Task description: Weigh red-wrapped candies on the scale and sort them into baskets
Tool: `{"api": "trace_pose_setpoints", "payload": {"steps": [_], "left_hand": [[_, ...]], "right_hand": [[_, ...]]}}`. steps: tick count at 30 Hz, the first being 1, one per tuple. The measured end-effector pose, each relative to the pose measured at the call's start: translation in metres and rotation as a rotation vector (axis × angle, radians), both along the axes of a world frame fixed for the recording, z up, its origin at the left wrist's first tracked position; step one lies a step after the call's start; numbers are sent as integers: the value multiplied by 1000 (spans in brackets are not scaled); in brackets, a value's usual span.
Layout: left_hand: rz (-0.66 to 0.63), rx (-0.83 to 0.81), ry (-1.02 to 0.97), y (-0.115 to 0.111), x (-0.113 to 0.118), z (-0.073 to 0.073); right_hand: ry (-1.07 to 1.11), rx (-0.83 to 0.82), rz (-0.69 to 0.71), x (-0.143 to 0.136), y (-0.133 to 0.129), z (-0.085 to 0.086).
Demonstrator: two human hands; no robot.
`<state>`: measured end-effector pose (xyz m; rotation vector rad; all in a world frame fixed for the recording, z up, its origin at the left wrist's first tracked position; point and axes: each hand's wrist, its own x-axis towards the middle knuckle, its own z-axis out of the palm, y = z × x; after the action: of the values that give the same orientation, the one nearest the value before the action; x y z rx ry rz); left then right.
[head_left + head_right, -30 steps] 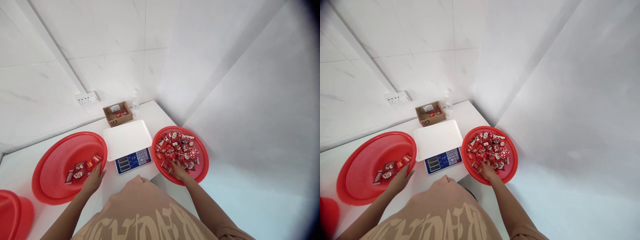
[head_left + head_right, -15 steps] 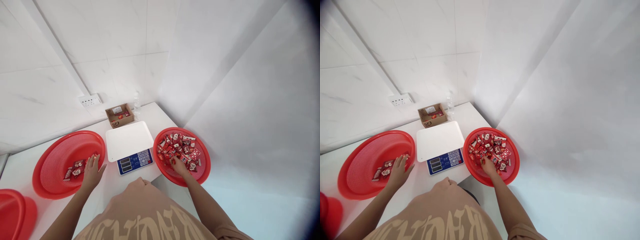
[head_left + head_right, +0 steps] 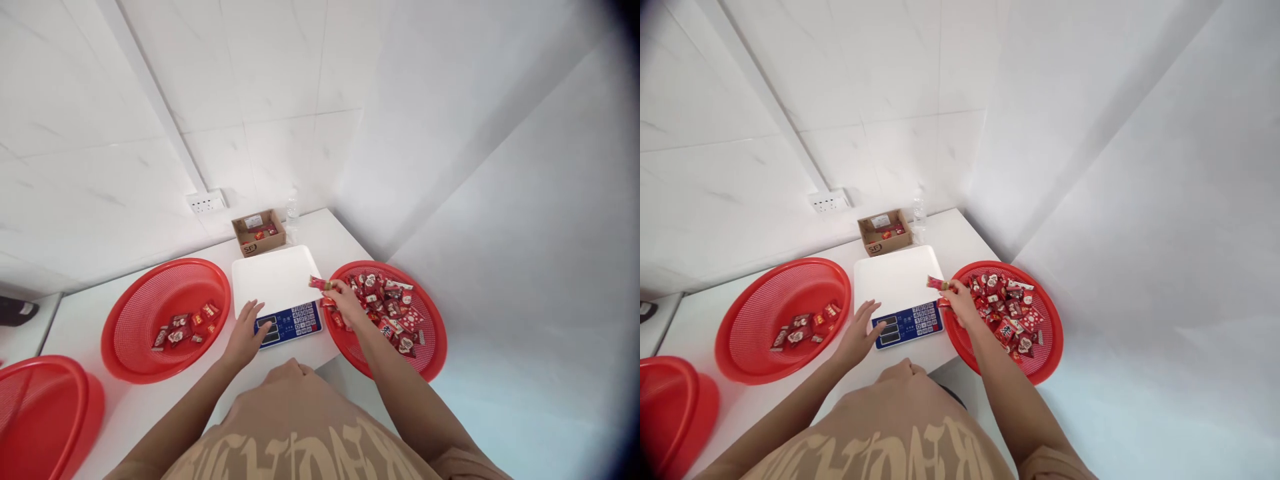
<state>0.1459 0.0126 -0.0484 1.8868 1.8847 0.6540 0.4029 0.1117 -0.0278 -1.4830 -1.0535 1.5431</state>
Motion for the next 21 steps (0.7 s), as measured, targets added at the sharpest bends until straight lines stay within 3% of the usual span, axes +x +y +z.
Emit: {"api": "trace_pose_setpoints", "payload": {"steps": [4, 9, 16, 21], "left_hand": [[-13, -70, 11, 13, 4, -3], [-38, -98, 119, 22, -2, -14], [-86, -108, 228, 44, -6, -16], [-91, -134, 270, 56, -3, -15]], "right_hand": [[-25, -11, 184, -52, 17, -6], [-91, 17, 337, -78, 25, -12], [-28, 59, 369, -92, 33, -5], [-74, 27, 248, -93, 38, -15]]}}
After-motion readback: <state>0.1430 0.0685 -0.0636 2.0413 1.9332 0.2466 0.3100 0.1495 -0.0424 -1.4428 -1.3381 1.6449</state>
